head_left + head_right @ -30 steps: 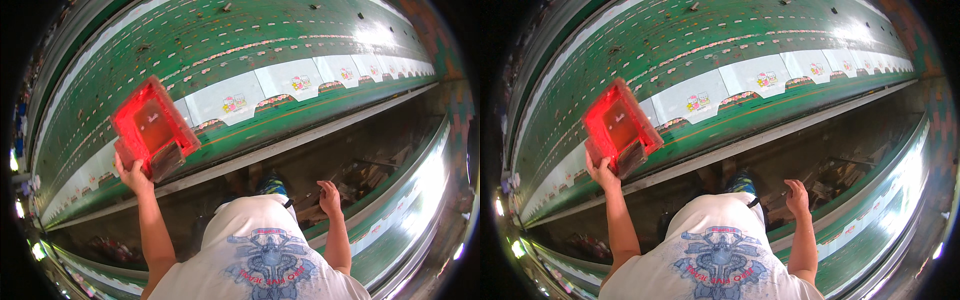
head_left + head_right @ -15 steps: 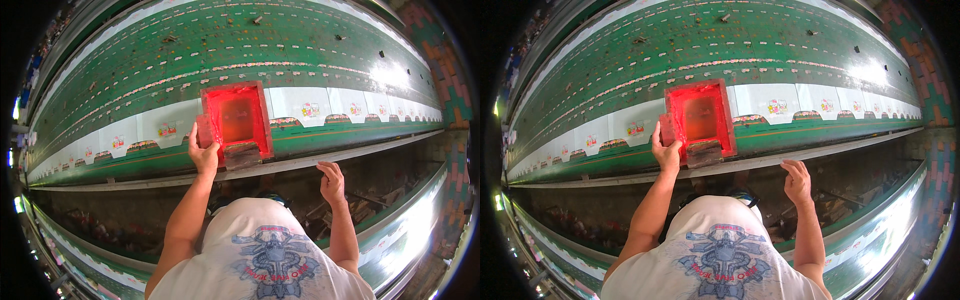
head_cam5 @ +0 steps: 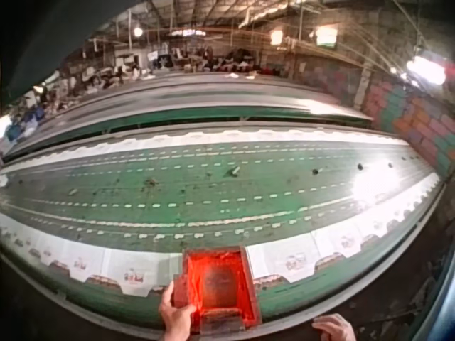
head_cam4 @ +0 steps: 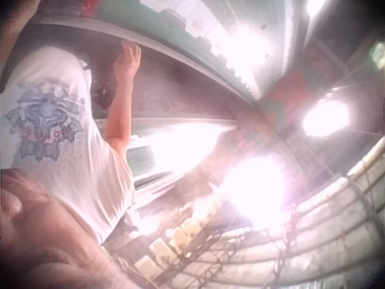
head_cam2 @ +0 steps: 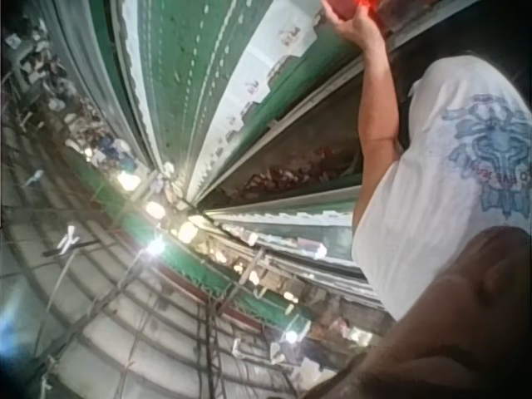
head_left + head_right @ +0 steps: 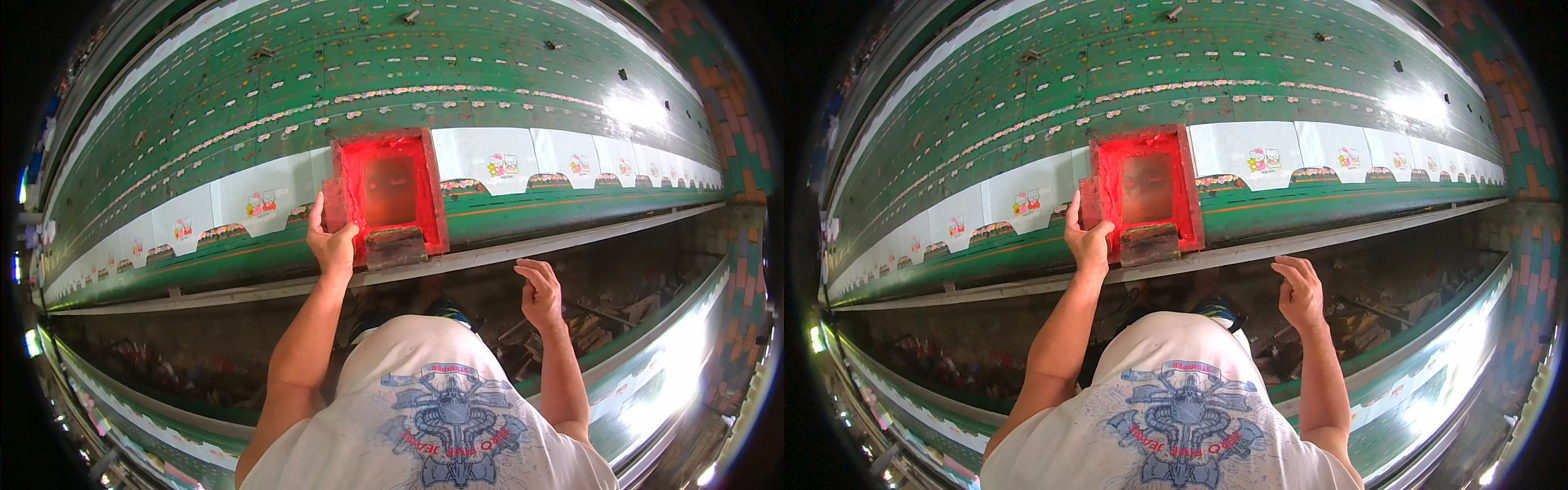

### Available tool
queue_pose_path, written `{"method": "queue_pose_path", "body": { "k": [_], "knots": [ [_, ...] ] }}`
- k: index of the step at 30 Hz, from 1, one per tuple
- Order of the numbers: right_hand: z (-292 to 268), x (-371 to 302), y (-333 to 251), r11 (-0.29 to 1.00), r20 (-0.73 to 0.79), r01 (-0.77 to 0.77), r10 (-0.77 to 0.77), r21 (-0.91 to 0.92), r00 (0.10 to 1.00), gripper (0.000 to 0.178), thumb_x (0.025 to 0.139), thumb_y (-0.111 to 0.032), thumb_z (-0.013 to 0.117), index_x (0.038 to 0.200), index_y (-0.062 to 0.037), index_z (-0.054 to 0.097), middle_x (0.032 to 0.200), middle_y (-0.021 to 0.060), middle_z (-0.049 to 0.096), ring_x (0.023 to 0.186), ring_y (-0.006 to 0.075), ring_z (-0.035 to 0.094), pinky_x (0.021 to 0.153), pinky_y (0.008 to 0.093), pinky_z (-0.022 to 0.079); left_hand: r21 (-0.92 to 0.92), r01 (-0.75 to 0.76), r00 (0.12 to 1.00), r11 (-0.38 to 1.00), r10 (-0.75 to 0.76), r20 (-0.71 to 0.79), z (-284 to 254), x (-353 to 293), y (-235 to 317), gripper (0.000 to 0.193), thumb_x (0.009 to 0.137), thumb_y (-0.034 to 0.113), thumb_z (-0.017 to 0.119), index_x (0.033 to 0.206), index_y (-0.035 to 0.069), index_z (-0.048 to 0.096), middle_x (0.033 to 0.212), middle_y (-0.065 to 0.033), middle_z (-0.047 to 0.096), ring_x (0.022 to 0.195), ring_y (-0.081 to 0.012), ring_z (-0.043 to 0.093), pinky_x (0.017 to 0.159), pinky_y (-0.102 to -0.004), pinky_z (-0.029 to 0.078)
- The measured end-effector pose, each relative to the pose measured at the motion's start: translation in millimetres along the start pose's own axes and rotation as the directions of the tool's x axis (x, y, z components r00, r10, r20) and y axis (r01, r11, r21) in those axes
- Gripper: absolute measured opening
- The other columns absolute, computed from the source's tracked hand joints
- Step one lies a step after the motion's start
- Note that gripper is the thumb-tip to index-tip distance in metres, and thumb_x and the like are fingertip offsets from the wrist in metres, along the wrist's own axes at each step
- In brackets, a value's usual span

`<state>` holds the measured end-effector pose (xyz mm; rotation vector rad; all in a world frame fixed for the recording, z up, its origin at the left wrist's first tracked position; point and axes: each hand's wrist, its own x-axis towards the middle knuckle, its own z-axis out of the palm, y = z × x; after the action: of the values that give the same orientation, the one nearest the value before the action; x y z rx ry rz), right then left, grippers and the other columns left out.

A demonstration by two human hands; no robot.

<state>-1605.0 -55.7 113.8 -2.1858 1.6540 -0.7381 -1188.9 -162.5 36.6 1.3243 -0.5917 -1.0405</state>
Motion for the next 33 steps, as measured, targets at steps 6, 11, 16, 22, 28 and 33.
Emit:
{"method": "queue_pose_path", "body": {
  "k": [6, 11, 16, 22, 28, 33],
  "knots": [
    [6.2, -0.1, -17.6, 1.000, -0.029, 0.008, -0.008, -0.006, 1.000, 0.046, 0.082, 0.018, 0.063, 0.119, -0.0046, 0.078, 0.125, 0.0142, 0.079, 0.112, 0.0383, 0.076, 0.094, 0.0466, 0.064, -0.022, -0.015, 1.000, 1.000, 0.015, 0.002, -4.0, 5.9, -10.7, 0.092, 0.078, -0.016, 0.075, 0.166, 0.000, 0.054, 0.147, -0.0112, 0.069, 0.124, -0.0180, 0.069, 0.108, -0.0348, 0.056],
    [23.0, 3.1, -39.2, 0.999, -0.087, 0.049, -0.048, 0.011, 0.995, 0.035, 0.087, 0.013, 0.072, 0.116, -0.0048, 0.079, 0.115, 0.0132, 0.080, 0.104, 0.0361, 0.077, 0.088, 0.0453, 0.065, -0.036, -0.032, 0.999, 0.999, 0.032, 0.016, -5.0, 6.8, -16.6, 0.093, 0.078, -0.014, 0.076, 0.167, 0.000, 0.054, 0.149, -0.0113, 0.068, 0.125, -0.0185, 0.068, 0.110, -0.0349, 0.055],
    [46.0, 16.3, -67.5, 0.995, -0.145, 0.060, -0.048, 0.080, 0.988, 0.021, 0.081, 0.003, 0.089, 0.096, -0.0069, 0.078, 0.090, 0.0084, 0.073, 0.085, 0.0316, 0.072, 0.075, 0.0444, 0.059, 0.038, -0.092, 0.996, 0.995, 0.092, 0.005, -2.2, 3.7, -15.9, 0.092, 0.078, -0.013, 0.076, 0.167, -0.001, 0.053, 0.151, -0.0128, 0.067, 0.131, -0.0211, 0.067, 0.116, -0.0362, 0.052],
    [78.2, 62.3, -99.5, 0.950, 0.012, 0.273, -0.278, 0.151, 0.961, 0.022, 0.082, -0.015, 0.094, 0.098, -0.0093, 0.079, 0.104, 0.0067, 0.074, 0.102, 0.0314, 0.071, 0.091, 0.0468, 0.056, 0.055, -0.058, 0.997, 0.997, 0.055, 0.047, -4.7, 4.3, -16.8, 0.092, 0.079, -0.012, 0.075, 0.168, -0.002, 0.052, 0.155, -0.0152, 0.064, 0.134, -0.0226, 0.066, 0.117, -0.0373, 0.052],
    [104.6, 104.1, -102.3, 0.898, 0.297, 0.437, -0.432, 0.053, 0.852, 0.069, 0.084, -0.020, 0.092, 0.149, -0.0117, 0.071, 0.152, 0.0136, 0.064, 0.141, 0.0346, 0.061, 0.117, 0.0528, 0.050, 0.089, -0.058, 0.998, 0.994, 0.056, 0.029, 2.2, 2.4, -3.5, 0.092, 0.078, -0.013, 0.076, 0.166, -0.003, 0.053, 0.149, -0.0151, 0.068, 0.132, -0.0230, 0.068, 0.116, -0.0385, 0.053],
    [135.7, 133.5, -85.8, 0.774, 0.382, 0.625, -0.609, 0.096, 0.695, 0.057, 0.089, -0.012, 0.079, 0.145, -0.0073, 0.071, 0.144, 0.0130, 0.071, 0.130, 0.0329, 0.067, 0.111, 0.0484, 0.054, 0.084, -0.147, 0.989, 0.985, 0.144, 0.042, -11.5, 7.3, -20.0, 0.090, 0.081, -0.011, 0.079, 0.167, -0.001, 0.054, 0.151, -0.0153, 0.068, 0.134, -0.0214, 0.067, 0.115, -0.0366, 0.054]
  ]
}}
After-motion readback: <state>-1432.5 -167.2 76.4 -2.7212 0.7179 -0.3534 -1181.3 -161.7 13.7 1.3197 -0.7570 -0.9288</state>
